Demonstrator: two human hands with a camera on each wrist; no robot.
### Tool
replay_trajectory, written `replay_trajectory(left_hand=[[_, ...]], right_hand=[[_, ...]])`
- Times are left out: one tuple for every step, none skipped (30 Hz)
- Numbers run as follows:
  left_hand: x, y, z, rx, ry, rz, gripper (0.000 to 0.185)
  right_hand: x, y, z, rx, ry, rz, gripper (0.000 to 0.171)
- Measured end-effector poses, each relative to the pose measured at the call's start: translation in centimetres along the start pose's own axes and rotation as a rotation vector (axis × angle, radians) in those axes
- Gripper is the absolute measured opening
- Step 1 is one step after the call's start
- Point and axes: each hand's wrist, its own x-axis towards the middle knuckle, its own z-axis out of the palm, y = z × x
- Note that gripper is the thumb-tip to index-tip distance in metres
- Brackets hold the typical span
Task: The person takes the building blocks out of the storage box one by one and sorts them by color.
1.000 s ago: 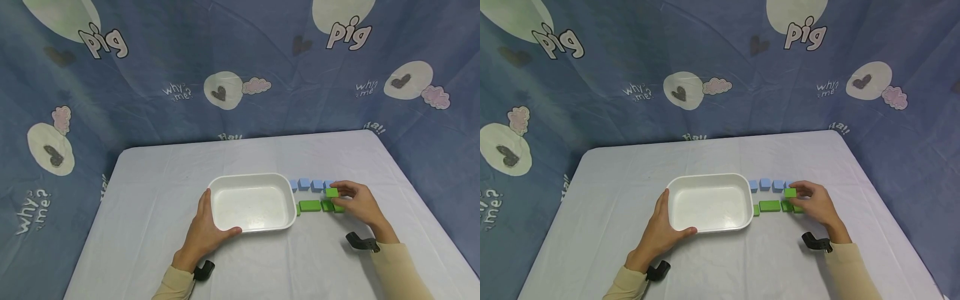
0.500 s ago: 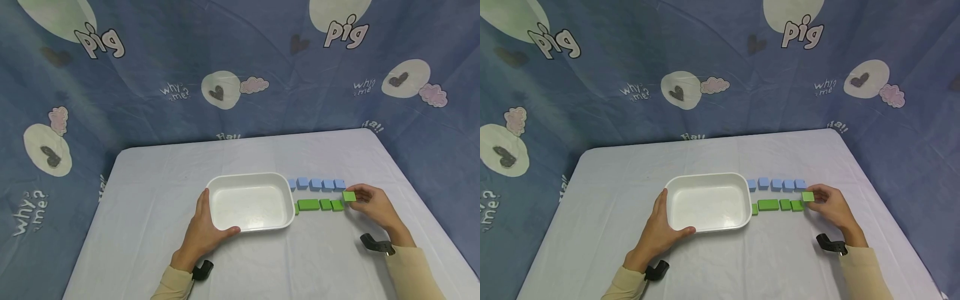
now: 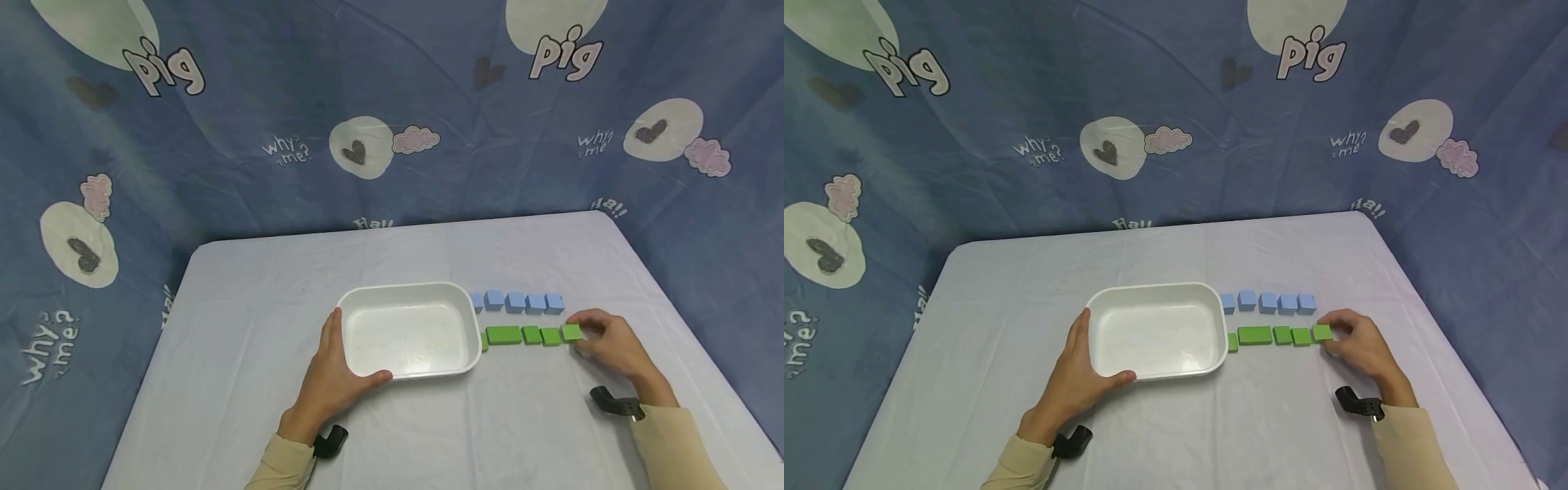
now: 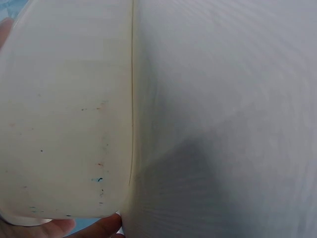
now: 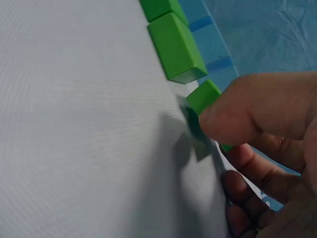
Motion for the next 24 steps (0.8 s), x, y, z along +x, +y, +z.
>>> replay_trajectory(left_hand=[[0.0, 0.0, 0.0, 0.002, -0.002, 0.002, 0.143], [0.0, 0.0, 0.0, 0.005, -0.002, 0.003, 0.143], [0.0, 0.0, -0.1, 0.006, -0.002, 0.004, 0.143], [-0.1, -0.1, -0.1, 0.009, -0.002, 0.006, 0.143], [-0.1, -0.1, -0.1, 0.012, -0.001, 0.007, 0.143], [-0.1, -0.1, -0.1, 0.014, 0.000, 0.009, 0.143], [0.0, -0.2, -0.1, 0.015, 0.001, 0.010, 0.143], [-0.1, -0.2, -0.1, 0.016, 0.002, 0.011, 0.143], [-0.1, -0.2, -0.1, 0.016, 0.002, 0.012, 0.143], [-0.1, -0.3, -0.1, 0.017, 0.002, 0.014, 0.143], [-0.1, -0.3, 0.0, 0.015, 0.001, 0.015, 0.143], [-0.1, -0.3, 0.0, 0.014, 0.001, 0.016, 0.143], [-0.1, -0.3, 0.0, 0.013, 0.000, 0.016, 0.143], [-0.1, -0.3, 0.0, 0.014, 0.000, 0.016, 0.142], [-0.1, -0.4, 0.0, 0.014, 0.000, 0.018, 0.142], [-0.1, -0.4, 0.0, 0.013, -0.001, 0.018, 0.142], [-0.1, -0.4, 0.0, 0.013, -0.001, 0.017, 0.142], [-0.1, -0.4, 0.1, 0.014, -0.001, 0.015, 0.142], [-0.1, -0.4, 0.1, 0.015, -0.001, 0.014, 0.143], [0.0, -0.4, 0.1, 0.015, -0.001, 0.013, 0.143], [0.0, -0.4, 0.1, 0.013, -0.001, 0.013, 0.143], [0.0, -0.4, 0.1, 0.013, -0.001, 0.012, 0.144], [0.0, -0.4, 0.1, 0.013, -0.002, 0.012, 0.144], [0.0, -0.4, 0.1, 0.012, -0.002, 0.012, 0.144]], right_hand=[[0.0, 0.1, 0.1, -0.009, 0.007, -0.013, 0.034], [0.0, 0.1, 0.2, -0.018, 0.012, -0.023, 0.034], [0.0, 0.1, 0.4, -0.027, 0.016, -0.031, 0.033], [0.0, 0.1, 0.5, -0.032, 0.015, -0.035, 0.033], [0.0, 0.1, 0.6, -0.033, 0.012, -0.037, 0.033], [0.0, 0.0, 0.6, -0.038, 0.010, -0.036, 0.033], [0.1, 0.0, 0.7, -0.042, 0.005, -0.033, 0.034], [0.1, -0.1, 0.7, -0.044, 0.000, -0.030, 0.034], [0.1, -0.2, 0.6, -0.046, -0.005, -0.027, 0.035], [0.1, -0.2, 0.6, -0.046, -0.005, -0.029, 0.036], [0.0, -0.1, 0.6, -0.044, -0.005, -0.027, 0.038], [0.0, -0.1, 0.5, -0.044, -0.007, -0.023, 0.039], [-0.1, -0.1, 0.4, -0.042, -0.011, -0.019, 0.042], [-0.1, -0.1, 0.3, -0.039, -0.013, -0.016, 0.044], [-0.1, -0.1, 0.2, -0.035, -0.014, -0.013, 0.045], [-0.1, -0.2, 0.1, -0.029, -0.014, -0.009, 0.047], [-0.2, -0.3, 0.0, -0.031, -0.014, 0.001, 0.049], [-0.2, -0.5, -0.1, -0.031, -0.011, 0.006, 0.049], [-0.2, -0.7, -0.2, -0.027, -0.001, 0.008, 0.049], [-0.2, -0.9, -0.2, -0.024, 0.015, 0.010, 0.049], [-0.2, -1.1, -0.2, -0.020, 0.032, 0.012, 0.048], [-0.2, -1.4, -0.3, -0.014, 0.052, 0.010, 0.047], [-0.1, -1.7, -0.2, -0.007, 0.073, 0.008, 0.045], [0.0, -2.0, -0.2, 0.004, 0.096, -0.002, 0.044]])
